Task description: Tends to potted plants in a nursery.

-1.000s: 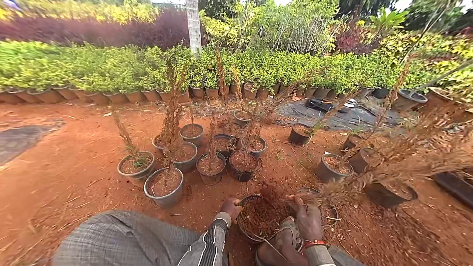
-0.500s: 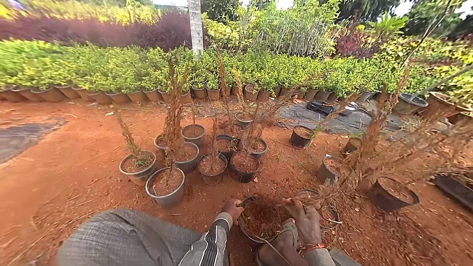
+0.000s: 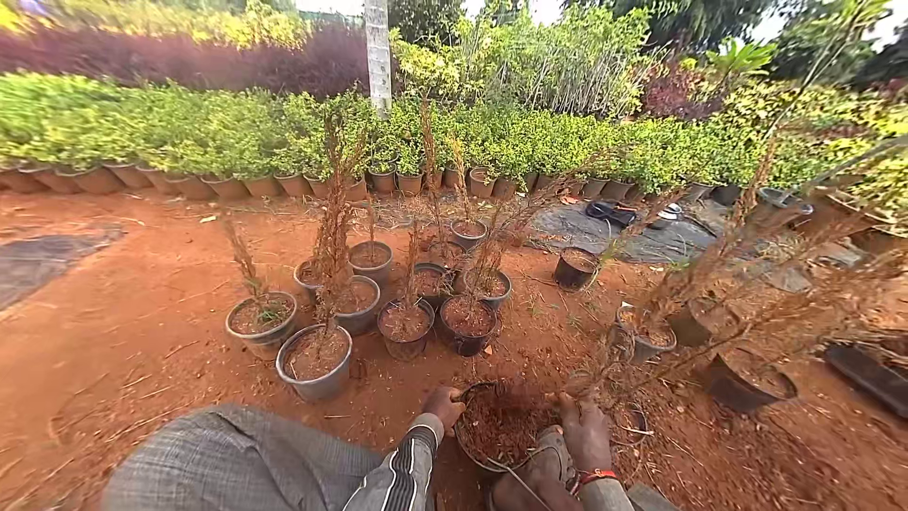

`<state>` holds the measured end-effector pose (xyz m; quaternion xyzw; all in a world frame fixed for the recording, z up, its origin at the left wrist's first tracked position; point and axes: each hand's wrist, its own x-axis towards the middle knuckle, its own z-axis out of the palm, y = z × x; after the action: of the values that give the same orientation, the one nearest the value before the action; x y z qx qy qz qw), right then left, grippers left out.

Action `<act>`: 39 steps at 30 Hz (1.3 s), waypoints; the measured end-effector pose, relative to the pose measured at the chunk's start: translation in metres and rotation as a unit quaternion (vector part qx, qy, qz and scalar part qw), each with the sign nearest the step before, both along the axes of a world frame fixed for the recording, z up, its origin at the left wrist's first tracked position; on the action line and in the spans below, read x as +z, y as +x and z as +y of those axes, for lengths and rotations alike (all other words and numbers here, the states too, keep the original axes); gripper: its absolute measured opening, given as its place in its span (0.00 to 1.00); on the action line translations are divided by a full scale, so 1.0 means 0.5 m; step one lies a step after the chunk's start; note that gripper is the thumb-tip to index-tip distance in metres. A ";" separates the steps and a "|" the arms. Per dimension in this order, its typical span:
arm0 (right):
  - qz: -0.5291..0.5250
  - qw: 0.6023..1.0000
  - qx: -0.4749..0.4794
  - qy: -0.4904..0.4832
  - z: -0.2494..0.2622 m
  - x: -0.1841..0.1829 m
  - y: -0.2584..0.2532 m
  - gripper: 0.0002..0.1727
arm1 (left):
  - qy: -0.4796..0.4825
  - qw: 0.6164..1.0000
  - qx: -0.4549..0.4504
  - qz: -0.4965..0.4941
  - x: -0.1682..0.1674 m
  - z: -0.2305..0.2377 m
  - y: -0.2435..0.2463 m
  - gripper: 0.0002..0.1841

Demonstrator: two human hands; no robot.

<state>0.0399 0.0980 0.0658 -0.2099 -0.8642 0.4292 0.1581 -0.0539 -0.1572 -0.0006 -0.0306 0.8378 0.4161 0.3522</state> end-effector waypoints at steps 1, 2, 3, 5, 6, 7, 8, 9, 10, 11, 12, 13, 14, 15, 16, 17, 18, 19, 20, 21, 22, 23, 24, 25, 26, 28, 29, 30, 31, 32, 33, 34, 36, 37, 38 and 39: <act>-0.002 1.000 -0.001 0.007 0.000 -0.002 0.000 0.16 | 0.001 1.000 0.000 0.002 0.000 0.001 -0.001 0.23; 0.026 1.000 -0.006 -0.017 -0.002 -0.003 -0.002 0.14 | 0.002 1.000 0.003 0.004 0.000 0.002 -0.002 0.23; 0.069 0.995 -0.006 -0.066 -0.006 -0.002 -0.003 0.13 | 0.002 1.000 0.005 0.004 -0.001 0.001 -0.002 0.23; 0.152 0.973 -0.001 -0.172 -0.011 0.004 -0.004 0.13 | 0.001 1.000 0.003 0.000 -0.005 0.000 0.000 0.24; 0.162 0.970 -0.004 -0.179 -0.007 0.005 -0.006 0.13 | 0.003 1.000 0.002 -0.001 -0.006 0.001 0.000 0.24; 0.133 0.982 -0.013 -0.137 -0.001 0.002 -0.006 0.13 | 0.003 1.000 0.004 0.000 -0.005 0.001 0.000 0.24; 0.068 0.995 -0.021 -0.070 0.005 0.000 -0.004 0.14 | 0.003 1.000 0.006 0.000 -0.004 0.000 0.001 0.24; 0.007 1.000 -0.021 -0.013 0.007 0.003 -0.001 0.16 | 0.002 1.000 0.007 0.000 -0.003 0.000 0.001 0.24; -0.018 0.999 -0.026 0.015 0.008 0.002 0.000 0.16 | 0.000 1.000 0.006 0.003 -0.001 0.001 0.002 0.24; -0.009 0.999 -0.032 0.013 0.007 0.002 0.000 0.15 | 0.001 1.000 0.004 0.007 0.001 0.001 0.001 0.23; 0.023 0.999 -0.034 -0.017 0.001 0.002 -0.001 0.14 | 0.004 1.000 0.002 0.010 -0.001 -0.001 0.001 0.23; 0.068 0.995 -0.031 -0.064 -0.006 0.000 -0.001 0.13 | 0.009 1.000 0.000 0.012 -0.004 -0.006 0.001 0.22; 0.113 0.986 -0.025 -0.121 -0.011 0.000 -0.002 0.13 | 0.011 1.000 -0.005 0.011 -0.007 -0.008 0.000 0.22; 0.142 0.978 -0.020 -0.150 -0.012 0.001 -0.004 0.13 | 0.013 1.000 -0.006 0.010 -0.008 -0.007 0.000 0.22; 0.136 0.982 -0.017 -0.130 -0.009 0.001 -0.004 0.13 | 0.015 1.000 -0.004 0.007 -0.009 -0.005 -0.001 0.22; 0.097 0.993 -0.017 -0.072 -0.005 0.001 -0.003 0.14 | 0.015 1.000 -0.001 0.004 -0.010 -0.004 -0.001 0.22; 0.047 0.999 -0.011 -0.021 -0.002 0.003 -0.002 0.15 | 0.016 1.000 0.002 0.003 -0.009 -0.004 -0.001 0.22; 0.013 1.000 -0.006 0.005 0.000 0.001 -0.002 0.16 | 0.015 1.000 0.005 0.004 -0.008 -0.003 -0.002 0.22; 0.011 1.000 -0.011 0.009 0.002 -0.007 -0.003 0.16 | 0.015 1.000 0.007 0.006 -0.007 -0.002 -0.003 0.22; 0.029 0.999 -0.018 -0.004 0.002 -0.013 -0.006 0.15 | 0.015 1.000 0.008 0.009 -0.006 -0.001 -0.005 0.22; 0.057 0.998 -0.021 -0.024 -0.003 -0.015 -0.006 0.14 | 0.015 1.000 0.007 0.008 -0.005 -0.003 -0.005 0.22; 0.085 0.995 -0.024 -0.044 -0.008 -0.015 -0.005 0.13 | 0.013 1.000 0.003 0.007 -0.006 -0.006 -0.004 0.22; 0.099 0.993 -0.026 -0.053 -0.009 -0.014 -0.004 0.13 | 0.011 1.000 0.001 0.006 -0.008 -0.005 -0.003 0.22; 0.096 0.994 -0.030 -0.040 -0.007 -0.013 -0.002 0.13 | 0.010 1.000 0.000 0.006 -0.009 -0.003 -0.003 0.22; 0.075 0.997 -0.030 -0.021 -0.005 -0.009 0.000 0.13 | 0.010 1.000 0.000 0.005 -0.009 -0.001 -0.002 0.22; 0.035 0.999 -0.019 -0.002 0.001 -0.008 0.000 0.14 | 0.010 1.000 0.001 0.002 -0.005 0.001 -0.002 0.22; 0.049 0.999 -0.022 -0.007 0.004 -0.015 -0.003 0.14 | 0.010 1.000 0.002 0.003 -0.003 0.001 -0.002 0.22; 0.069 0.997 -0.027 -0.021 0.005 -0.019 -0.005 0.13 | 0.011 1.000 0.002 0.005 -0.002 0.001 -0.002 0.22; 0.086 0.995 -0.030 -0.035 0.004 -0.021 -0.005 0.13 | 0.011 1.000 0.000 0.007 -0.003 0.000 -0.002 0.22; 0.091 0.995 -0.032 -0.039 0.004 -0.021 -0.004 0.13 | 0.011 1.000 -0.002 0.008 -0.006 -0.001 -0.001 0.22; 0.079 0.996 -0.032 -0.035 0.005 -0.021 -0.001 0.13 | 0.009 1.000 -0.005 0.008 -0.009 -0.001 -0.001 0.22; 0.060 0.998 -0.029 -0.022 0.007 -0.021 0.001 0.13 | 0.007 1.000 -0.008 0.009 -0.012 0.001 -0.001 0.22; 0.049 0.999 -0.023 0.000 0.008 -0.024 0.003 0.12 | 0.006 1.000 -0.011 0.013 -0.011 0.003 -0.001 0.22; 0.066 0.998 -0.023 -0.002 0.003 -0.024 0.003 0.13 | 0.006 1.000 -0.010 0.012 -0.008 0.002 -0.001 0.22; 0.087 0.996 -0.024 -0.011 -0.004 -0.022 0.004 0.13 | 0.004 1.000 -0.010 0.011 -0.005 0.000 -0.001 0.22; 0.105 0.994 -0.028 -0.019 -0.011 -0.021 0.004 0.13 | 0.003 1.000 -0.010 0.008 -0.005 -0.002 -0.001 0.22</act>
<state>0.0417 0.0927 0.0552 -0.1909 -0.8280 0.4609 0.2561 -0.0545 -0.1584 -0.0028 -0.0173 0.8395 0.4156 0.3497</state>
